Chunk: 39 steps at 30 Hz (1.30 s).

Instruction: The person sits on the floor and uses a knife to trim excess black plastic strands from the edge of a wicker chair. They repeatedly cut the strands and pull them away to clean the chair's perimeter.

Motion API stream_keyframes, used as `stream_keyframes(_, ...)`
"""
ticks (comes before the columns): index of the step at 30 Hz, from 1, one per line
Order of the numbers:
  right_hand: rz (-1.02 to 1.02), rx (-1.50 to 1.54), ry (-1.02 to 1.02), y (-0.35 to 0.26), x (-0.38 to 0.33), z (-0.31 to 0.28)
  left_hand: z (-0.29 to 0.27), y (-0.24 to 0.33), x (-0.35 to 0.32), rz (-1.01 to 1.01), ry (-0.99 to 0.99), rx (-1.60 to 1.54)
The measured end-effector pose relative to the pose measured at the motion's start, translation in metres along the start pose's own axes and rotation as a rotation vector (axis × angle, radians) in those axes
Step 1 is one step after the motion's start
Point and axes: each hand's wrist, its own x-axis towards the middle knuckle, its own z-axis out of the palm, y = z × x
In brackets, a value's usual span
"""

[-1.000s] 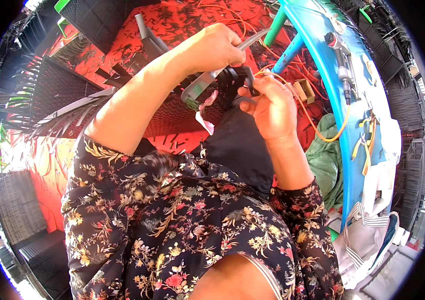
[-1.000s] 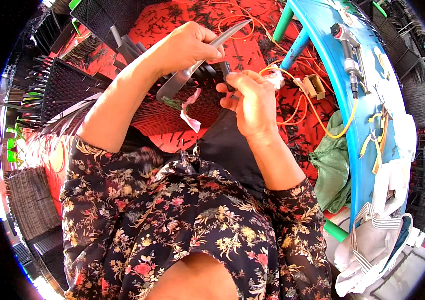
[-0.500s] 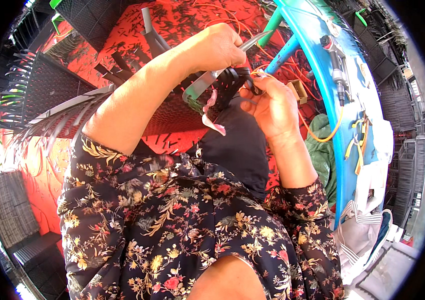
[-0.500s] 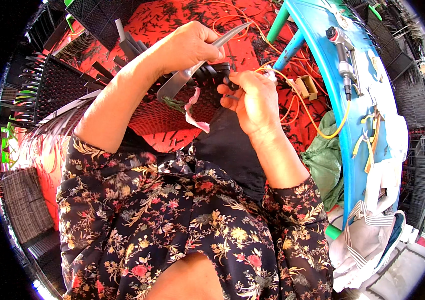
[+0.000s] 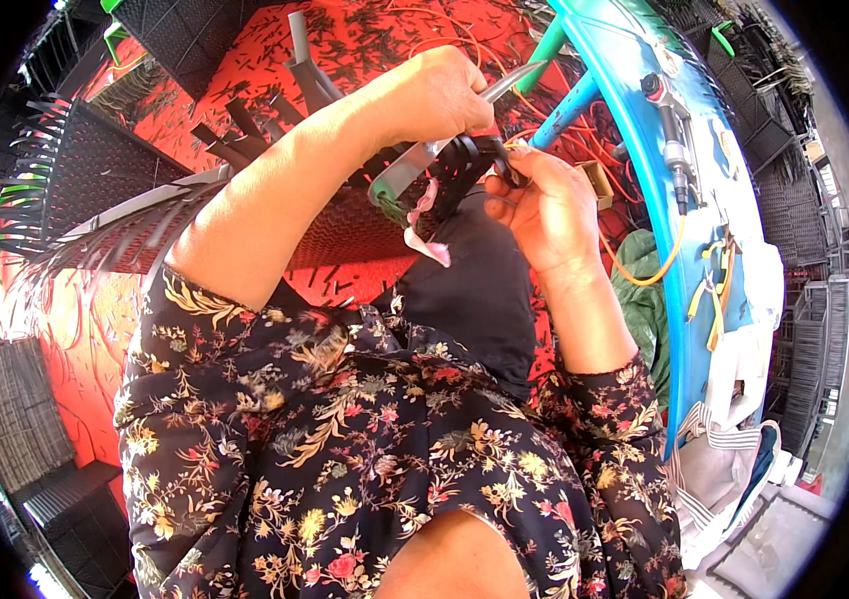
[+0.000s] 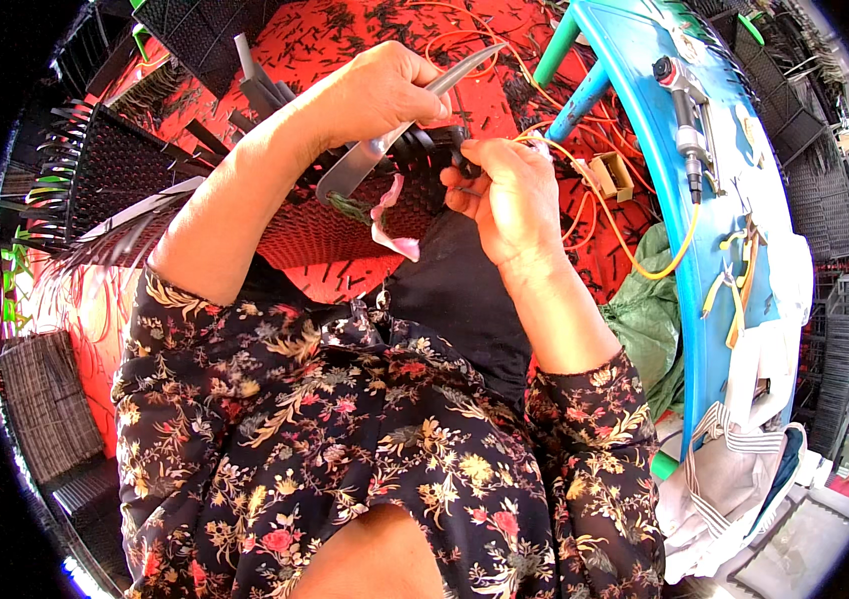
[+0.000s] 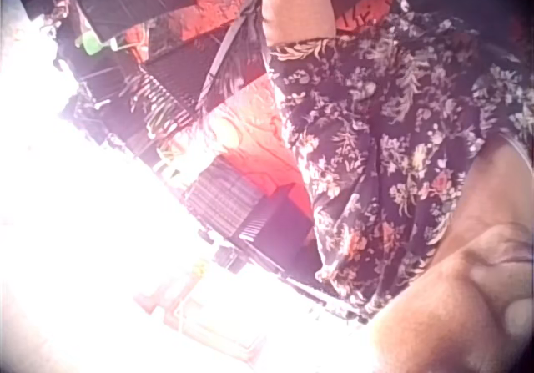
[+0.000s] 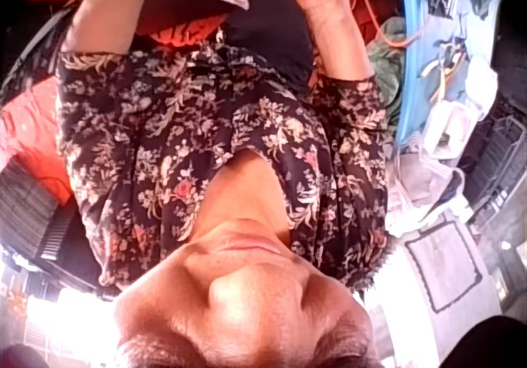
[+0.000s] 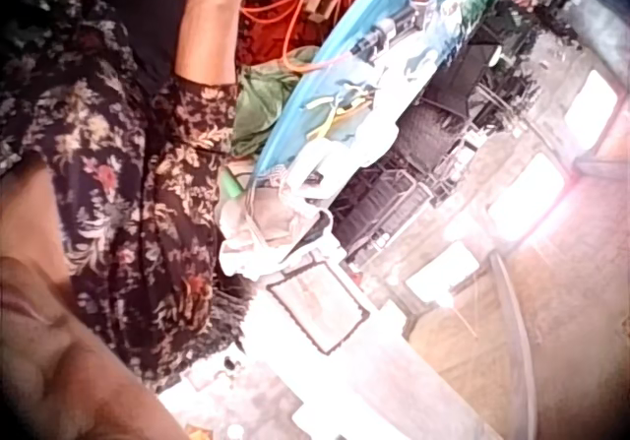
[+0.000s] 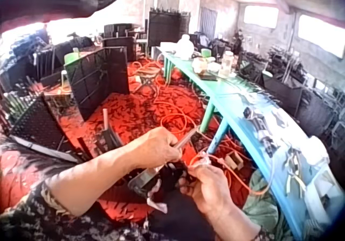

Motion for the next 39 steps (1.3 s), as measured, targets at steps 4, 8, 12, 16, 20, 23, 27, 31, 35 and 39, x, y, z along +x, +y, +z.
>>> stream_keyframes(4,0.001,-0.027,0.01,-0.001,0.0,0.003,0.0,-0.004,0.001,0.02,0.004,0.013)
stream_keyframes(8,-0.002,-0.069,-0.006,-0.002,0.0,0.005,0.0,-0.002,0.001,0.014,0.002,0.031)
stream_keyframes(12,-0.032,-0.158,0.017,-0.003,0.002,0.011,-0.001,0.001,-0.002,0.015,0.012,0.021)
stream_keyframes(16,-0.072,-0.272,0.048,-0.003,0.008,0.014,-0.004,0.002,0.0,-0.033,0.024,0.055)
stream_keyframes(20,-0.175,-0.425,-0.004,-0.005,0.002,0.009,-0.002,-0.006,0.002,0.0,0.025,-0.003)
stream_keyframes(23,-0.394,-0.672,0.009,-0.002,0.002,0.0,0.001,-0.008,0.005,0.032,0.008,-0.038)
stream_keyframes(27,-0.423,-0.966,0.116,-0.004,0.017,0.004,-0.002,-0.003,-0.001,0.007,0.033,0.02)
stream_keyframes(31,-0.307,-0.626,0.015,-0.016,0.039,-0.005,0.0,-0.007,0.003,0.005,0.072,-0.04)
stream_keyframes(35,-0.135,-0.743,-0.147,-0.008,0.057,-0.016,0.003,-0.012,0.003,-0.032,0.161,-0.126)
stream_keyframes(39,-0.023,-0.479,-0.313,-0.013,0.06,-0.005,0.003,-0.018,0.001,-0.051,0.213,-0.195)
